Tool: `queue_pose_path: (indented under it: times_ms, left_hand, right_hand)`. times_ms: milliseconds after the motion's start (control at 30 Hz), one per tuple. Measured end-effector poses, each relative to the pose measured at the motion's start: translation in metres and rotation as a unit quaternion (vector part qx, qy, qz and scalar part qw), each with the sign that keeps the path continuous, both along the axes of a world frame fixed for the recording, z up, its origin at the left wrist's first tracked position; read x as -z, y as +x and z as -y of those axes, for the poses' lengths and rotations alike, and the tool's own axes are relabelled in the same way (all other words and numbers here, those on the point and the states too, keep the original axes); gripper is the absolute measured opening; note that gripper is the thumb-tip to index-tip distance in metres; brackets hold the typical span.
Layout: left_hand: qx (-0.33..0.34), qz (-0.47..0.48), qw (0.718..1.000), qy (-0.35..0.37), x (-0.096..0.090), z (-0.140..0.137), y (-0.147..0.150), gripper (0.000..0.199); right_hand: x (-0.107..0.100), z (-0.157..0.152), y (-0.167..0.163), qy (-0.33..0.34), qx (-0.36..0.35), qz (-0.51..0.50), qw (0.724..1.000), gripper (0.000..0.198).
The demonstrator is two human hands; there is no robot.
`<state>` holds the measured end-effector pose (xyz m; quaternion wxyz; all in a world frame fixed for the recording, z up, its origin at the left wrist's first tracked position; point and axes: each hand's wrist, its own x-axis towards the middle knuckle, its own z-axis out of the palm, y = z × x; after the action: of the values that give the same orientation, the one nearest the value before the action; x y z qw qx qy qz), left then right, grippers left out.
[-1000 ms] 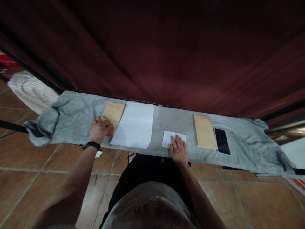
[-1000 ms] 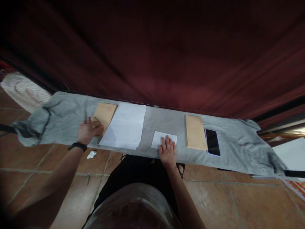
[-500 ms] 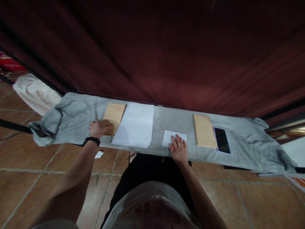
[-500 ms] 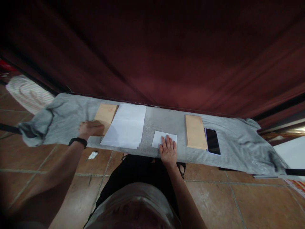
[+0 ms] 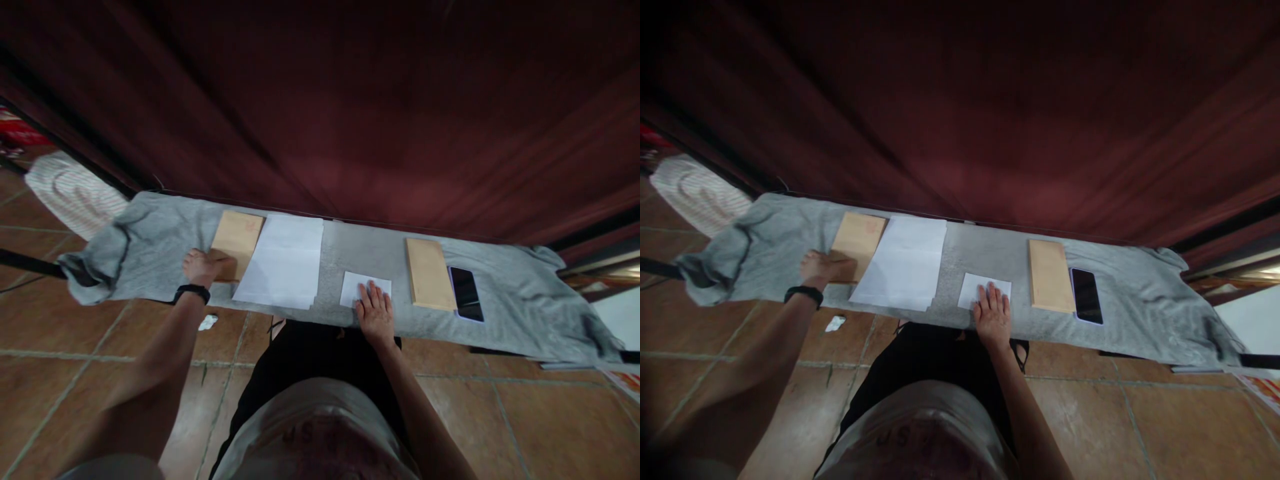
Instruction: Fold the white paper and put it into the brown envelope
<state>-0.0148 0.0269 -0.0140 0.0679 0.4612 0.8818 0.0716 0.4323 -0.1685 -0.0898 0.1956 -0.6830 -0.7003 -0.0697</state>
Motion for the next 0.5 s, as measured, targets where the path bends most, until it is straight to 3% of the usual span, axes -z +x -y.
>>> queue_pose_path:
  times_ms: [167, 367, 500]
  left_hand:
    - [0.0, -0.029, 0.999, 0.027, 0.0, 0.005, 0.0, 0.098]
    - [0.05, 0.036, 0.997, 0.046, 0.001, 0.012, -0.008, 0.069]
    - [0.07, 0.051, 0.996, 0.036, 0.004, 0.013, -0.012, 0.066]
  right_hand:
    - [0.002, 0.0, 0.0, 0.008, 0.001, -0.003, 1.0, 0.051]
    - [0.0, 0.0, -0.001, 0.006, 0.002, -0.017, 1.0, 0.051]
    - [-0.002, 0.0, -0.001, -0.001, 0.0, -0.024, 1.0, 0.05]
